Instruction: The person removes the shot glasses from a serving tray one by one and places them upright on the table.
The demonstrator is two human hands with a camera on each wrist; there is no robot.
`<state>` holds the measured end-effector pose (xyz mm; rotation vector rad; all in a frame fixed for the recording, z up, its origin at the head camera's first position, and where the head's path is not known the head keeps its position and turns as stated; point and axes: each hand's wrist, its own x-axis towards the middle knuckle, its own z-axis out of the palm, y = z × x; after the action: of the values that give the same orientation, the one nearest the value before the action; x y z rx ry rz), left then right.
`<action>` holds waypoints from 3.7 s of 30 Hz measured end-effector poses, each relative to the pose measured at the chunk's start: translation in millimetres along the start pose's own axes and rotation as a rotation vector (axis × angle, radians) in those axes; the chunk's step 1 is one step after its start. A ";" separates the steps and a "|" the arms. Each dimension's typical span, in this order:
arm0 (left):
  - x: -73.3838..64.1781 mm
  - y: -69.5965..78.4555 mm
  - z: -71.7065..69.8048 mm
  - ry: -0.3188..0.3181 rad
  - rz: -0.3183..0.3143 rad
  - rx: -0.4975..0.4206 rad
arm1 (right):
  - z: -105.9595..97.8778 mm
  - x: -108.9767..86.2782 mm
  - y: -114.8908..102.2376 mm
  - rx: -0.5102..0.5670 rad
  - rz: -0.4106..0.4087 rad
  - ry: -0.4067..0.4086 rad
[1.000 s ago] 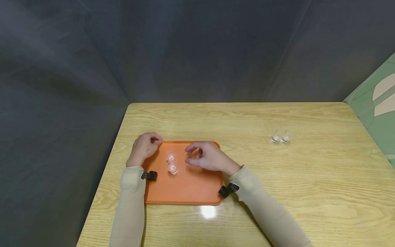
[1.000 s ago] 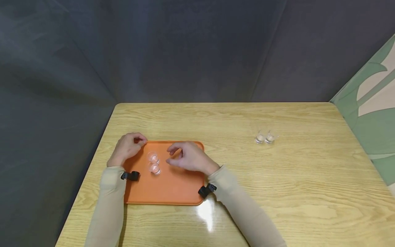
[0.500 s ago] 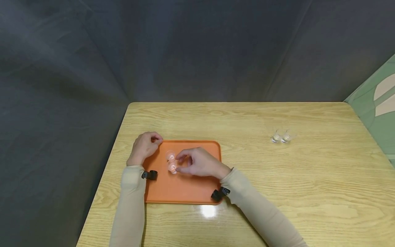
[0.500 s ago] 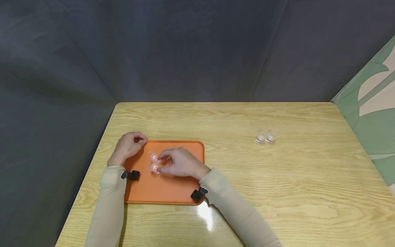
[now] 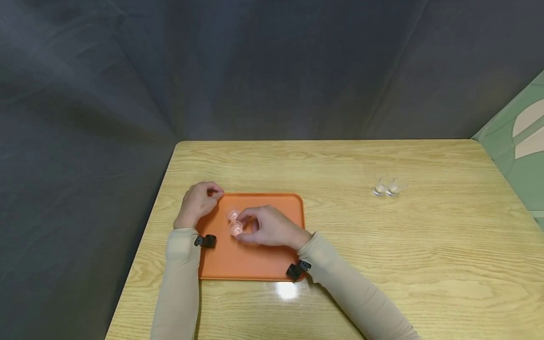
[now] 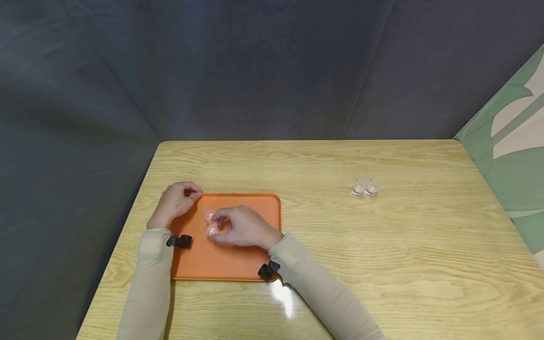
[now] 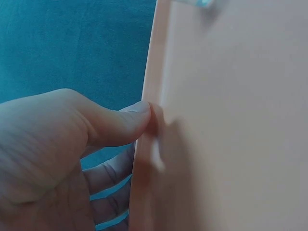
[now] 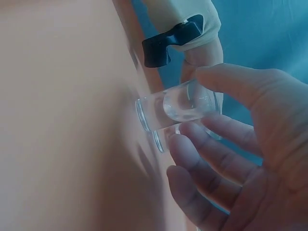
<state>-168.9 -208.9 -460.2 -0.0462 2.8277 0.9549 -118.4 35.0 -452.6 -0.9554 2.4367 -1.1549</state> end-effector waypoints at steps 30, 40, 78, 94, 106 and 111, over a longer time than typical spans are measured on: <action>0.4 -0.9 1.1 0.020 0.008 -0.001 | -8.2 -8.1 7.6 0.051 0.020 0.078; 0.7 -0.7 1.0 0.029 0.038 0.006 | -22.7 -20.1 16.1 0.150 0.090 0.184; 0.3 -2.0 1.3 0.023 0.035 0.006 | -82.5 -84.0 69.0 0.189 0.295 0.609; -3.2 2.3 1.5 0.032 0.032 0.008 | -115.4 -134.5 96.4 0.164 0.375 0.693; -1.2 2.1 2.9 0.033 0.033 0.002 | -136.8 -184.0 122.6 0.132 0.484 0.912; -1.7 0.0 2.8 0.026 0.010 -0.002 | -143.0 -197.7 127.6 0.109 0.500 0.951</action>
<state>-166.8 -207.3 -462.1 -0.0455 2.8535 0.9659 -100.2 309.5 -464.4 0.3662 2.9401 -1.7507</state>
